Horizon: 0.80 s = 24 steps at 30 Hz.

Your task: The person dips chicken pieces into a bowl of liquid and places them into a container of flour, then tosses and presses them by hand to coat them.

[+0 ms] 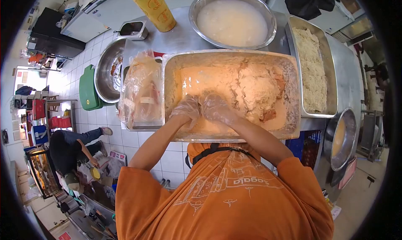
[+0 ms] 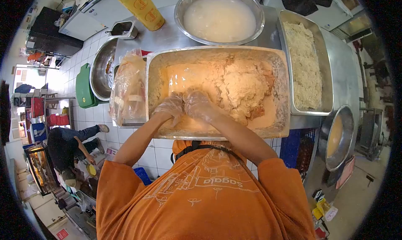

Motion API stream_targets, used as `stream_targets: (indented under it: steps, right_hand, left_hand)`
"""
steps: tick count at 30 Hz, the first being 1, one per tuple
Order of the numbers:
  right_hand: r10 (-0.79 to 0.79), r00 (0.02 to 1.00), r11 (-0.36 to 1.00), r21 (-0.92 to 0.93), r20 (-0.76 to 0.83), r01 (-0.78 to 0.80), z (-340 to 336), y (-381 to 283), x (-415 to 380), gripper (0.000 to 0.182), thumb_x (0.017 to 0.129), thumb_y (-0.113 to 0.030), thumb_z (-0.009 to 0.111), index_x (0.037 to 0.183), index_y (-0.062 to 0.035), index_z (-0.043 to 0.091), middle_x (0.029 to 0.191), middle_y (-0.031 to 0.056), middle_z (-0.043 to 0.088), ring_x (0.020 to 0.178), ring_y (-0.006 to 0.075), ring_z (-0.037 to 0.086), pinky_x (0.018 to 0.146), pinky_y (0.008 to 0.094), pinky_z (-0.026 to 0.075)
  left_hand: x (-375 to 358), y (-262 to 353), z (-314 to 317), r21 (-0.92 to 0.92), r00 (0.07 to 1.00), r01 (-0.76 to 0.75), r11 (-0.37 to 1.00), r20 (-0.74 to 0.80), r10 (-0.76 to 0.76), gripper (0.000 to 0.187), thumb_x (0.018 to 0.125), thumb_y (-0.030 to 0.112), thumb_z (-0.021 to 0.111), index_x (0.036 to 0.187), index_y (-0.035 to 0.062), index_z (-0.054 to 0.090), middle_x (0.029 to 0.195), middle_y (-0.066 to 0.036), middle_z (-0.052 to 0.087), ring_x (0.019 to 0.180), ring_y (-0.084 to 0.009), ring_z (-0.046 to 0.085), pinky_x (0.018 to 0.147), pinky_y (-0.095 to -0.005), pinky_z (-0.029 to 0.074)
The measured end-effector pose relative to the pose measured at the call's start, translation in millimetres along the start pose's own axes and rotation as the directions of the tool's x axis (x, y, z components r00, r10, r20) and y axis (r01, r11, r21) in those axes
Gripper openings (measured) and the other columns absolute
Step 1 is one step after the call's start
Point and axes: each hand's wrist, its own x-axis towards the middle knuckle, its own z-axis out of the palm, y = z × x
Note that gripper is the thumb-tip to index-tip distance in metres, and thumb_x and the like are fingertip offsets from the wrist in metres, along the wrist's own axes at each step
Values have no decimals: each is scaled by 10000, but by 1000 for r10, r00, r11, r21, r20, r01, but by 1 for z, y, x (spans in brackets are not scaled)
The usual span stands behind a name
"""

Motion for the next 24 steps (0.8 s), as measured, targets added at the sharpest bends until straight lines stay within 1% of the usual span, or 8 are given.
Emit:
stream_targets:
  steps: [2,6,10,15,18,20,23,24]
  right_hand:
    - [64,991,996,46,121,-70,-9,-18,-11,171,972,-195,632,1039,-51,695,851,143,693,814,265,673,745,391,550]
    - [148,930,958,186,337,-220,-52,-34,-23,184,889,-215,702,1020,-91,736,861,154,705,848,287,680,776,404,547]
    - [254,816,785,383,518,-487,-68,-28,-24,199,880,-250,736,1062,-173,759,1053,54,747,985,215,691,879,352,538]
    - [324,837,402,737,440,-543,-90,-22,-39,497,894,-456,590,912,31,689,926,237,710,851,359,672,771,470,495]
    - [301,831,221,813,469,-539,-45,-18,-45,408,930,-429,610,978,-33,697,972,170,714,905,294,668,841,431,502]
    - [302,523,262,458,797,-849,-130,-26,-24,153,994,-290,642,1012,-166,730,991,71,716,951,217,669,923,371,515]
    - [145,924,860,417,353,-295,-107,-38,-48,174,996,-292,660,1027,-138,734,969,106,704,836,240,673,830,404,531]
    - [190,960,780,562,204,-274,-80,-36,-61,192,992,-292,667,1061,-122,726,968,118,702,823,249,680,811,412,533]
  left_hand:
    - [-14,-6,7,-94,987,-152,984,32,156,361,879,234,636,1123,-19,716,1075,-238,724,1077,-402,707,941,-452,561]
    - [-29,35,-8,-237,990,139,961,60,-128,353,871,225,627,1089,-39,715,1027,-233,731,989,-398,718,895,-444,576]
    - [-20,24,10,-213,992,65,975,123,-39,364,931,194,560,1147,-81,663,1078,-244,728,979,-384,690,894,-441,551]
    - [-23,28,0,-459,969,161,874,240,-53,454,1030,308,471,1302,-31,600,1275,-186,661,1114,-316,658,981,-418,537]
    - [-19,41,-6,-833,873,488,259,469,-136,507,1089,377,417,1395,-1,561,1393,-151,621,1195,-275,639,1033,-404,528]
    - [-11,56,-12,-828,822,553,-96,561,-104,543,1129,423,382,1458,18,536,1471,-128,595,1249,-247,626,1067,-395,522]
    - [-7,81,-25,-747,796,559,-360,605,-20,614,1139,513,333,1531,65,483,1564,-123,527,1342,-235,579,1147,-374,485]
    - [-6,88,-28,-714,793,555,-428,609,12,641,1135,547,317,1553,84,463,1591,-126,500,1375,-235,558,1179,-366,468]
